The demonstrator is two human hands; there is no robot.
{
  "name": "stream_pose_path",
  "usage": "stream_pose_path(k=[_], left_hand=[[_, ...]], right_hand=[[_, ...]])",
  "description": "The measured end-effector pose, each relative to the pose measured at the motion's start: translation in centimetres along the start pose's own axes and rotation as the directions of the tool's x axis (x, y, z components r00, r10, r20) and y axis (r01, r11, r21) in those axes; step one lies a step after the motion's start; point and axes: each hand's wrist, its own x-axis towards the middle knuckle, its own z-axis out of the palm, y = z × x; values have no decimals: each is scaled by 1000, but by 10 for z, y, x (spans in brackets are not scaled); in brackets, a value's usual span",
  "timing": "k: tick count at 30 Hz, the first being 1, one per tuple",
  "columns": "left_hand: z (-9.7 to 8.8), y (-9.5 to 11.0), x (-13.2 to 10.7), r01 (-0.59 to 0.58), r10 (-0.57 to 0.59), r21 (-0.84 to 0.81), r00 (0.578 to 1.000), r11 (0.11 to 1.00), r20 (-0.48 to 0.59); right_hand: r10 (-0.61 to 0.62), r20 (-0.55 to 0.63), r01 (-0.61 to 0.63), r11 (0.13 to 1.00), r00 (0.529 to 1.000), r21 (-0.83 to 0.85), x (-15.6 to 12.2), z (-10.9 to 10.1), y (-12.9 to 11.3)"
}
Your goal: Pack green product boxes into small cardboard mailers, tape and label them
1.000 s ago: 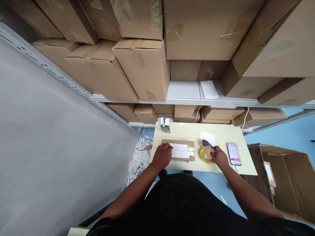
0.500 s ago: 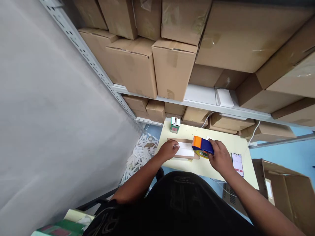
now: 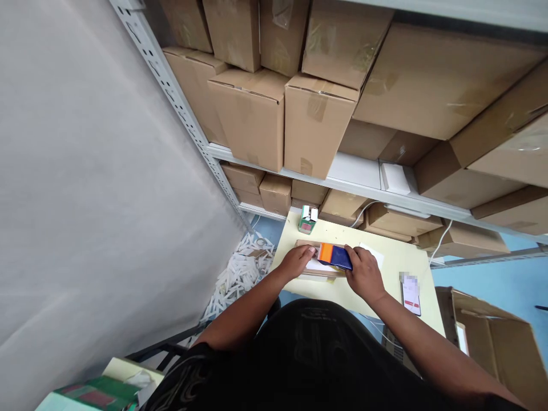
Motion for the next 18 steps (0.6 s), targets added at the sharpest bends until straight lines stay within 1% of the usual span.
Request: stream_pose_path(k=[1,2,4,5,6,8,10,12,15,18], left_hand=[[2,-3,0,-40,42,37,998,999,-56],[3,-6,-1,-77,88,83,987,994,-135],[5,-16,-5,-122,177,191,937,974,-303],[6,-21,-8,-131,213,244,912,961,-349],[7,-26,-11,-140,244,293,903,946,-355],[9,-33,-16,-170,285,373,917,912,-279],[11,-32,-21,-189,300,421,930,887,-214],[11,-23,-25,-154,271,419,933,895,-236],[6,-1,-27,-79,191,359,938,930,-290],[2,17,-27,-59,181,395,944,917,-277]], right_hand=[[15,-9,-15,1000,1000,8,-1,0,1],[31,-16,-31,999,999,17,-1,1,2],[48,-17,-48,998,999,32,-3,2,3],[48,-13,-48,998,999,32,-4,2,3],[46,-8,-45,999,999,26,-5,2,3],[43,1,-43,999,999,3,-6,1,0],[47,14,-47,999,999,-18,-6,0,-5],[40,36,-39,999,999,-30,-5,-2,-9],[25,52,-24,999,998,-36,-5,-4,-13],[27,49,-26,999,998,-32,-9,-3,-16]])
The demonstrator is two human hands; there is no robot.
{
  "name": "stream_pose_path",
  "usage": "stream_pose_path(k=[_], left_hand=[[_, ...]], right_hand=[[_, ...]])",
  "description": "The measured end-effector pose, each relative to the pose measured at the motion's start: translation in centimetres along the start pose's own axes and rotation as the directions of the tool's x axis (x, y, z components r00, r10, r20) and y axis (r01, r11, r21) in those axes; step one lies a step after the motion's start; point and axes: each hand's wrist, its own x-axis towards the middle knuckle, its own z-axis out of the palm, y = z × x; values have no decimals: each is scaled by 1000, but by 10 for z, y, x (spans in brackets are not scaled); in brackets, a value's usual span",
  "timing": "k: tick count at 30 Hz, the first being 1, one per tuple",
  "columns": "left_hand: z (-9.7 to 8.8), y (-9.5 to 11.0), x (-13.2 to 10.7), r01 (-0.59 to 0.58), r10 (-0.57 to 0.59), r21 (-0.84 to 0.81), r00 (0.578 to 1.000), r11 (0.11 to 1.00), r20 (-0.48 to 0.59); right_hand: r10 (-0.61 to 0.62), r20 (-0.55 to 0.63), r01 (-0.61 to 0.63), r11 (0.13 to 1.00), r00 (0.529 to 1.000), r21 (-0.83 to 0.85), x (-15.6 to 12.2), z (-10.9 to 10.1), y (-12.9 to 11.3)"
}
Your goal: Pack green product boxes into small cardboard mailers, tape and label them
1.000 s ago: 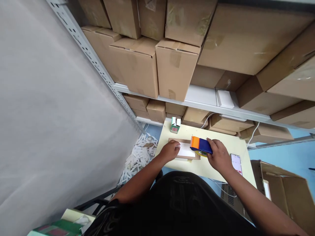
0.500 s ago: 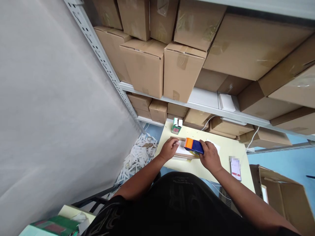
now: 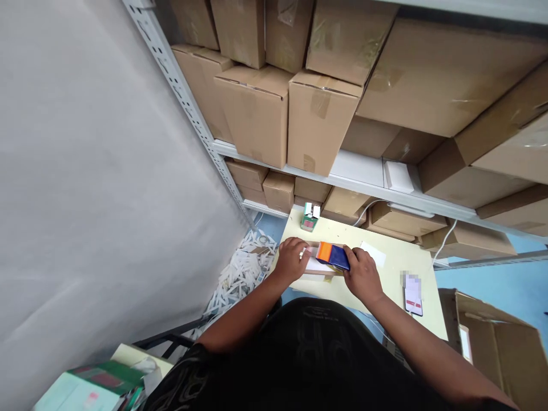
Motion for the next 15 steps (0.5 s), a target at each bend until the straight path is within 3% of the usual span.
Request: stream_pose_path(k=[3,6,11,15], left_hand=[[0,10,1,17,-7,-104,995,994,99],[8,14,-1,194,-121,-310,963,931,239],[18,10,-5,492,-319,-469,858,734,402],[19,5,-6,628,-380,-552,776,549,504]], right_hand=[[-5,6,6,1000,1000,-13,-6,2,-3],[-6,6,7,999,1000,-33,-9,2,-5],[-22,-2,22,998,1000,-55,-12,3,-6],[-35,-14,34,998,999,-59,-14,7,-5]])
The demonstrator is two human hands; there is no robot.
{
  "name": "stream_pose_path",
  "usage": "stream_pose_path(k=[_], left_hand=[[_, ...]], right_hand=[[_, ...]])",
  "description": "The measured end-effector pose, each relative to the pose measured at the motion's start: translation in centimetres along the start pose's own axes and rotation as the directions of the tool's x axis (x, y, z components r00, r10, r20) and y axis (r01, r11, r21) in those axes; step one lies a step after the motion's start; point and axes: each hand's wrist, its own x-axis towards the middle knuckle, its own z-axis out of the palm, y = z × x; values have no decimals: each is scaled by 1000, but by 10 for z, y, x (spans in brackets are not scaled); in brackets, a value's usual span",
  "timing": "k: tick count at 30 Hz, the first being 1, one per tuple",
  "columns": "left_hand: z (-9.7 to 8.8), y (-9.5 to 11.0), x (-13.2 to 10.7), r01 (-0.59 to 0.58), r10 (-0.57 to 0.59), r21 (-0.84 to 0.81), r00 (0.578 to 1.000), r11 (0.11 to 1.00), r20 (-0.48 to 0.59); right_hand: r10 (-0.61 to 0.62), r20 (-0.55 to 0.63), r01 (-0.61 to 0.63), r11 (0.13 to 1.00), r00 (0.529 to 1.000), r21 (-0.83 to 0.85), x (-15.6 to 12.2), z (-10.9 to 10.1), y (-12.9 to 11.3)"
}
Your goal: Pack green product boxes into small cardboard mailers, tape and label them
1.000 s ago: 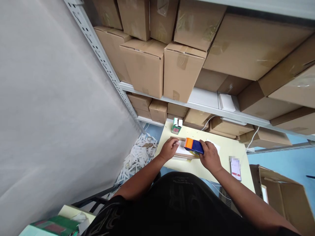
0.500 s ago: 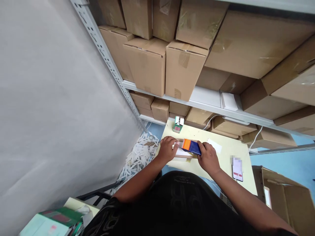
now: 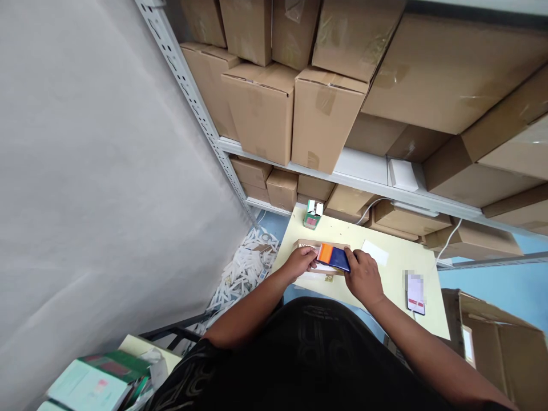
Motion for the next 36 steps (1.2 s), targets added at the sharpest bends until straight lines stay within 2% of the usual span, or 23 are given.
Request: stream_pose_path(k=[3,9,16,21,24,28,32,36], left_hand=[[-1,-1,0,34,-35,-54,999,998,-10],[0,-2,-2,18,-18,-80,1000,997,-1],[5,-2,6,116,-99,-193,991,974,93],[2,0,9,106,-78,-250,990,962,122],[-1,0,10,41,-30,-224,998,974,52],[-4,-2,13,-3,-2,-71,998,997,-66],[-22,0,20,-26,35,58,987,998,-155],[-71,3,26,-46,83,128,952,991,-295]], right_hand=[[-13,-8,13,1000,1000,-7,-3,3,0],[-23,-35,23,1000,999,-12,-7,5,0],[-60,-74,61,998,995,12,-4,2,2],[-91,-79,93,996,993,16,2,0,2],[-91,-74,91,996,993,-3,6,-2,2],[-102,-25,102,994,994,-29,11,-5,1],[-118,33,120,990,993,-77,21,-5,1],[-94,72,101,989,993,-104,30,-6,10]])
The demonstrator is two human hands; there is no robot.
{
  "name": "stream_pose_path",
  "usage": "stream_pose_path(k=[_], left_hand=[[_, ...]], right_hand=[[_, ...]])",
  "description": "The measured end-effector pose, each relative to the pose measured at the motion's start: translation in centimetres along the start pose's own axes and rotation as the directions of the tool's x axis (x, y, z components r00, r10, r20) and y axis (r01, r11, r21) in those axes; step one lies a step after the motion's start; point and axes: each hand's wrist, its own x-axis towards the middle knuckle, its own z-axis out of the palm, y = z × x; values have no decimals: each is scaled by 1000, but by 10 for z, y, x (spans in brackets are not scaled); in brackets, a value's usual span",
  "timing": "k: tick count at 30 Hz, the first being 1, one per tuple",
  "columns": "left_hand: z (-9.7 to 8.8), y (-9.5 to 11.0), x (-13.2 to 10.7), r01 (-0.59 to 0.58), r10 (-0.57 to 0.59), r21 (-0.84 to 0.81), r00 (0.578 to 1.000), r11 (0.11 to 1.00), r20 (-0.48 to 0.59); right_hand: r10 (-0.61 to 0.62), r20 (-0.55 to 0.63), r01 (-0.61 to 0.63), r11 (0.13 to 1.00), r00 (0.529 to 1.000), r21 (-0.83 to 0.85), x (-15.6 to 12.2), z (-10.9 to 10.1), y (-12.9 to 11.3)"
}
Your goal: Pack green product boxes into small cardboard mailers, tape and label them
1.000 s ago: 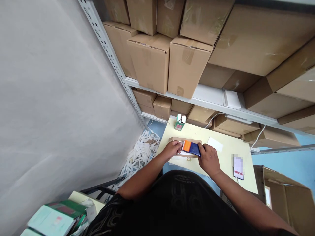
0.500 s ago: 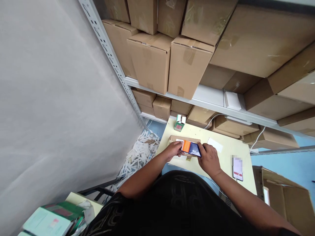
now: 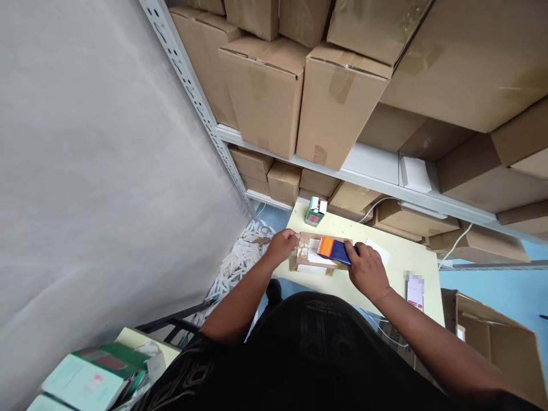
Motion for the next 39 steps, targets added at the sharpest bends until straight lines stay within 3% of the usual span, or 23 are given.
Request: stream_pose_path(k=[3,6,11,16,19,21,23,24,26,27,33,39], left_hand=[[-34,-14,7,-6,13,79,996,997,-86],[-44,-36,4,1,10,161,997,987,-71],[-16,-68,-4,-42,67,262,994,964,-85],[21,-84,5,-50,92,326,989,944,-113],[28,-85,10,-38,104,328,977,944,-185],[23,-78,9,-120,206,380,959,917,-194],[15,-63,5,-331,401,487,915,808,-42],[13,-55,3,-456,484,529,870,715,96],[15,-37,0,-615,523,569,781,546,343],[20,-30,0,-644,502,589,759,488,415],[60,-18,14,-562,340,769,818,305,463],[56,-10,26,-577,280,791,808,203,518]], right_hand=[[-8,20,8,1000,1000,5,2,0,9],[-28,19,27,1000,999,8,2,2,13],[-24,1,24,1000,1000,-11,3,8,15],[-41,-9,41,999,999,5,2,14,16],[-21,-20,21,1000,1000,0,4,16,16],[-7,-18,7,1000,1000,-1,4,17,16],[-1,-12,1,1000,1000,3,5,18,17],[1,-9,-1,1000,1000,5,4,18,17],[5,-4,-5,1000,1000,9,4,19,17],[9,-1,-9,1000,1000,10,4,20,17],[44,64,-45,999,997,6,5,31,20],[63,110,-67,997,992,33,10,37,35]])
